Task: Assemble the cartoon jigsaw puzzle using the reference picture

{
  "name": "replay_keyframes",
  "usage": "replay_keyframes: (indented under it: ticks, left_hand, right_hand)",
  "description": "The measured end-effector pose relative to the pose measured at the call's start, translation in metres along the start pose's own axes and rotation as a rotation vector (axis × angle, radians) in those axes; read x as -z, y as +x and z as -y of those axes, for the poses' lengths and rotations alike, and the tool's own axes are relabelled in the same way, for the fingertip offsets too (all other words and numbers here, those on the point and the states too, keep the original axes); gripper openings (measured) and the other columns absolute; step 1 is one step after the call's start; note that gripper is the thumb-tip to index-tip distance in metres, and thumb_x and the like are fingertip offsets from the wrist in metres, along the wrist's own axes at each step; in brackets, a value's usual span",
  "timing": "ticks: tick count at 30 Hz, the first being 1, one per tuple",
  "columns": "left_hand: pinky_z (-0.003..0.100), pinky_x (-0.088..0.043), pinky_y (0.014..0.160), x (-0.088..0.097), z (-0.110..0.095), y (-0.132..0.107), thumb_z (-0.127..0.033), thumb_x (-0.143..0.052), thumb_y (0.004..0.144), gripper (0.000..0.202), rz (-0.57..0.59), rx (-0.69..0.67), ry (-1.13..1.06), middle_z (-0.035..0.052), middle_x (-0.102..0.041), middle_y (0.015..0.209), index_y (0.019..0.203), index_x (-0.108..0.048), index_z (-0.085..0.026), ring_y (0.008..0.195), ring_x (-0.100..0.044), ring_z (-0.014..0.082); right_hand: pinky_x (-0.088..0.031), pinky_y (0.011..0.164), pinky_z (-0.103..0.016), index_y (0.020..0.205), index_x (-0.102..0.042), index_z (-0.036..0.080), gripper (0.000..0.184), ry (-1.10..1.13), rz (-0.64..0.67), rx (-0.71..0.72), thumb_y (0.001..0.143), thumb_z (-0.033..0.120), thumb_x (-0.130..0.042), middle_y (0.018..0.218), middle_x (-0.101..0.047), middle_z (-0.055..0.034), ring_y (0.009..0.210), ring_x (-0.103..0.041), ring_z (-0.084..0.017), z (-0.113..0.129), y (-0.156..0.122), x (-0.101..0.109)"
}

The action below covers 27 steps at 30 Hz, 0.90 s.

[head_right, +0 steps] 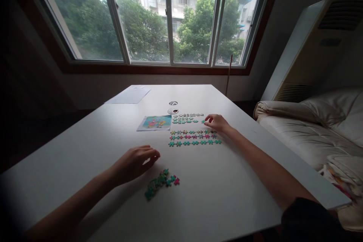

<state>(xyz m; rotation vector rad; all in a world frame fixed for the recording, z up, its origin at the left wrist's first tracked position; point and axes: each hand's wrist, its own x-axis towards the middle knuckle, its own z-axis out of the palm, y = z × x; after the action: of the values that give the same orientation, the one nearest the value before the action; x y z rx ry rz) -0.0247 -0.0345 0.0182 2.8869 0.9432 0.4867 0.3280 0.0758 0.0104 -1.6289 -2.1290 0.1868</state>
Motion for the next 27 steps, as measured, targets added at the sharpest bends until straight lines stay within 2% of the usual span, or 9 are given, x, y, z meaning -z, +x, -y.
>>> replay_keyframes:
  ticks: [6, 13, 20, 27]
  left_hand:
    - [0.025, -0.042, 0.061, 0.000, 0.001, 0.001, -0.012, -0.041, 0.083, 0.018, 0.014, 0.023, 0.004, 0.0034, -0.062, 0.073, 0.086, -0.058, -0.018, 0.068, -0.056, 0.0152]
    - [0.024, -0.042, 0.061, 0.003, 0.001, 0.002, -0.013, -0.041, 0.084, 0.018, 0.012, 0.032, -0.004, 0.0035, -0.062, 0.074, 0.084, -0.058, -0.018, 0.068, -0.056, 0.0149]
    - [0.023, -0.042, 0.061, 0.005, -0.006, 0.001, -0.011, -0.045, 0.081, 0.017, 0.044, 0.051, -0.105, 0.0032, -0.062, 0.077, 0.085, -0.060, -0.018, 0.068, -0.056, 0.0140]
    - [0.020, -0.041, 0.059, 0.002, -0.019, 0.000, -0.017, -0.047, 0.082, 0.016, 0.066, 0.054, -0.251, 0.0027, -0.061, 0.075, 0.082, -0.063, -0.018, 0.063, -0.053, 0.0114]
  right_hand:
    - [-0.041, 0.056, -0.023, 0.084, -0.069, 0.017, 0.028, 0.019, 0.049, -0.041, 0.070, 0.041, -0.061, 0.072, -0.066, -0.0038, 0.064, -0.058, -0.013, -0.013, 0.023, -0.013]
    - [-0.041, 0.060, -0.024, 0.088, -0.069, 0.018, 0.029, 0.008, 0.080, -0.028, 0.071, 0.040, -0.061, 0.074, -0.066, -0.0032, 0.065, -0.058, -0.013, -0.013, 0.025, -0.014]
    - [-0.039, 0.058, -0.023, 0.081, -0.066, 0.017, 0.017, -0.068, 0.079, -0.016, 0.073, 0.029, -0.056, 0.073, -0.065, -0.0032, 0.062, -0.056, -0.013, -0.020, -0.006, 0.003]
    - [-0.037, 0.055, -0.024, 0.080, -0.062, 0.018, 0.018, -0.215, 0.019, -0.042, 0.078, 0.032, -0.050, 0.075, -0.064, -0.0051, 0.059, -0.053, -0.014, -0.046, -0.051, 0.021]
